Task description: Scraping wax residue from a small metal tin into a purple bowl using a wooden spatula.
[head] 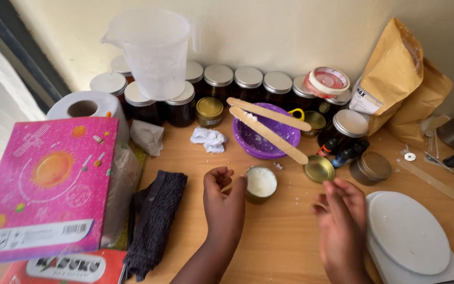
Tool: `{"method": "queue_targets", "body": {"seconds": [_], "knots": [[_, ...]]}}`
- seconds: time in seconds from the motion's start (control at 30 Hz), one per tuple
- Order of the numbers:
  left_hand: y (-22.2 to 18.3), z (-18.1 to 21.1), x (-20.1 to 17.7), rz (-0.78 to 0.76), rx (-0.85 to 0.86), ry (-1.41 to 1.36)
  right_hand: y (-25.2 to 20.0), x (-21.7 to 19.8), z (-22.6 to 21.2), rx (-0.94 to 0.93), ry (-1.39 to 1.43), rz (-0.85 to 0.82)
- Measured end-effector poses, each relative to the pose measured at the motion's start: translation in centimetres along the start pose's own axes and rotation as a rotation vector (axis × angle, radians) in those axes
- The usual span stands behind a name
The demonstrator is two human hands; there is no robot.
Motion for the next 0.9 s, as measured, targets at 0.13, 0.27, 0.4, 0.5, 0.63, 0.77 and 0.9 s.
{"method": "queue_targets", "body": {"seconds": [0.13,0.27,0.4,0.5,0.63,0.77,0.9], "knots": [[2.1,-0.2,1.2,0.077,0.069,-0.182,4.6,2.5,4.0,0.074,-0.029,0.005],[3.0,-0.6,1.7,-0.004,0.277,-0.035,5.6,3.2,5.7,0.080,-0.011,-0.023],[3.3,-0.2,2.8,-0.122,0.286,0.126,5.9,3.6,6.9,0.117,-0.022,-0.157],[3.8,0.2,3.3,-0.162,0.280,0.148,5.6,4.2,6.7,0.124,-0.049,-0.217],[3.8,1.2,4.1,-0.233,0.445,0.236,5.8,4.4,6.6,0.142,-0.069,-0.186],[3.8,1.2,5.1,-0.284,0.551,0.362,6.0,4.4,6.4,0.138,-0.064,-0.172],[3.7,1.4,4.9,-0.221,0.574,0.327,5.8,4.2,6.4,0.128,-0.070,-0.176]]}}
Point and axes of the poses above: each hand's wrist, its own y-axis towards the middle knuckle, its own x-axis out of the palm, z = x × y, the point moved 8 cm from there along y, towards the middle knuckle, and after that the axes turned 4 degrees about y, right-handed, at the moved point
